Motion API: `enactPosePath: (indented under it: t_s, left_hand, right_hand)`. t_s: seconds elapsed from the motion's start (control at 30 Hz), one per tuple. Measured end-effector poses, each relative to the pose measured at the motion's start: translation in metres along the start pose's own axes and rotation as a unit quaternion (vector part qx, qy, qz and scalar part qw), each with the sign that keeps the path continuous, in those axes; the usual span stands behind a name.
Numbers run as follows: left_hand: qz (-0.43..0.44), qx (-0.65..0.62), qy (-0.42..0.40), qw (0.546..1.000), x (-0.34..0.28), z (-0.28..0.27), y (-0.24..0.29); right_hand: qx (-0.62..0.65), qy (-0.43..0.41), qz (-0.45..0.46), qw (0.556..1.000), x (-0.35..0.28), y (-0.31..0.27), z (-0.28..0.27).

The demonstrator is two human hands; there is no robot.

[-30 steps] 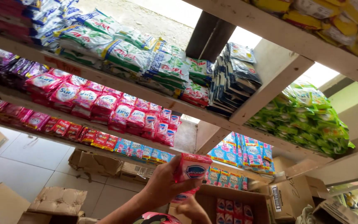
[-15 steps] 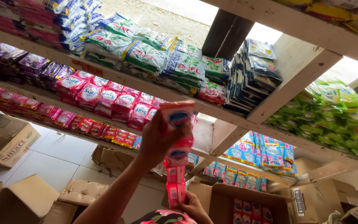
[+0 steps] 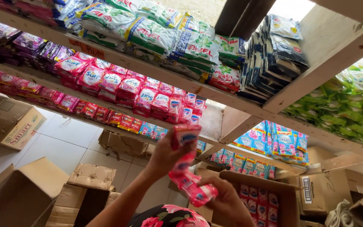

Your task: Restocking individual packets of laundry detergent onto wooden shelves from a cardboard shipping box in a small store.

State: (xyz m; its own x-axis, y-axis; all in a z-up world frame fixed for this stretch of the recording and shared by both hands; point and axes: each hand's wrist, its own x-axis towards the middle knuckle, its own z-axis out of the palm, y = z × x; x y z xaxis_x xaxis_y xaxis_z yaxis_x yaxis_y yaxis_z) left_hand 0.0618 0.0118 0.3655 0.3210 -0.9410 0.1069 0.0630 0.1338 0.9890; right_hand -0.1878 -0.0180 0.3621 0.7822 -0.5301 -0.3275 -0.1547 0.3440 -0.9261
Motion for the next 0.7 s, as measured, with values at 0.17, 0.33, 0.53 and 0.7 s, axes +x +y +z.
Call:
enactPosePath:
  t_s: [0.17,0.33,0.53,0.7]
  left_hand:
    - [0.016,-0.098,-0.045,0.994,-0.02,0.019,-0.042]
    - [-0.041,-0.184,-0.065,0.98,-0.039,0.031,-0.051]
    - [-0.028,-0.283,-0.137,0.949,-0.047,0.044,-0.03]
    - [-0.057,-0.297,-0.121,0.945,-0.047,0.057,-0.012]
  right_hand:
    - [-0.2,0.14,-0.233,0.941,0.015,-0.011,0.001]
    - [-0.363,0.188,-0.365,0.837,0.021,-0.034,0.007]
    - [-0.23,0.18,-0.385,0.875,0.027,-0.013,0.0]
    - [-0.064,0.15,-0.362,0.918,0.061,0.042,-0.04]
